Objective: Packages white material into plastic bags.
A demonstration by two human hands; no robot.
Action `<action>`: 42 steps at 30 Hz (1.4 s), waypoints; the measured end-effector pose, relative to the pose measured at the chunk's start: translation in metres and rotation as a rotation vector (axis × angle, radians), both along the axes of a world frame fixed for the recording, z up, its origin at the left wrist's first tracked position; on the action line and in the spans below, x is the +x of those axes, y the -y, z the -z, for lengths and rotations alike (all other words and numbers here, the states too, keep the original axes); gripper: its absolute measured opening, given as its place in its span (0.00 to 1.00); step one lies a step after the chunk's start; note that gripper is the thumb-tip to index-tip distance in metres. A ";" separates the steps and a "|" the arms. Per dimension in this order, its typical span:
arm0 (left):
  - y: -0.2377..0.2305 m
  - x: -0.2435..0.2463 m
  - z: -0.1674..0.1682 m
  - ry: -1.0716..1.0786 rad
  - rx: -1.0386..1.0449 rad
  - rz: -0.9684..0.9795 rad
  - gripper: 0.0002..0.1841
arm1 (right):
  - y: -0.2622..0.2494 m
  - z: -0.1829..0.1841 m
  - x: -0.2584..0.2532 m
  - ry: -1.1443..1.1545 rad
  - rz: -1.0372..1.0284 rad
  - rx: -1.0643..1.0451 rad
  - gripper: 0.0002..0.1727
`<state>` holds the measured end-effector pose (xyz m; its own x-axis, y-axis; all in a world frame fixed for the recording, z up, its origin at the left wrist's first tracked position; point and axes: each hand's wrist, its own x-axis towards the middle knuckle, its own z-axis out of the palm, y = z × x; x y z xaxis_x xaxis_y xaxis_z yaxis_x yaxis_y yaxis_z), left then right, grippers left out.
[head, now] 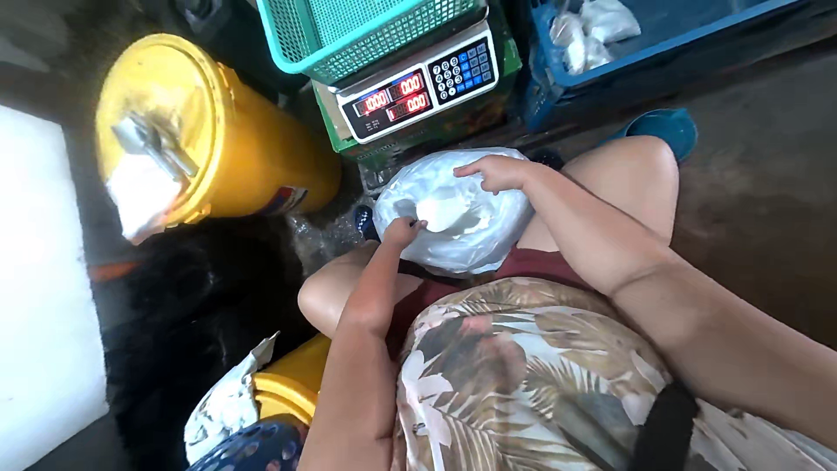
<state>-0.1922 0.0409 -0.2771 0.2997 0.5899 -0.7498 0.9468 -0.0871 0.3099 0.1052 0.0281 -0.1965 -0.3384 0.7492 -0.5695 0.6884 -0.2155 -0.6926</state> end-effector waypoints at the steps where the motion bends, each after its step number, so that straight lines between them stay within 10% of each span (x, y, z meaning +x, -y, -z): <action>1: 0.003 -0.003 -0.003 0.001 0.003 0.012 0.29 | -0.001 0.003 -0.001 0.001 -0.002 -0.003 0.43; 26: 0.009 0.002 -0.028 -0.005 0.037 0.171 0.26 | 0.015 0.019 0.014 0.020 0.010 0.219 0.43; 42: 0.011 0.011 -0.101 0.052 0.054 0.018 0.26 | 0.022 0.006 -0.005 -0.037 -0.110 0.215 0.42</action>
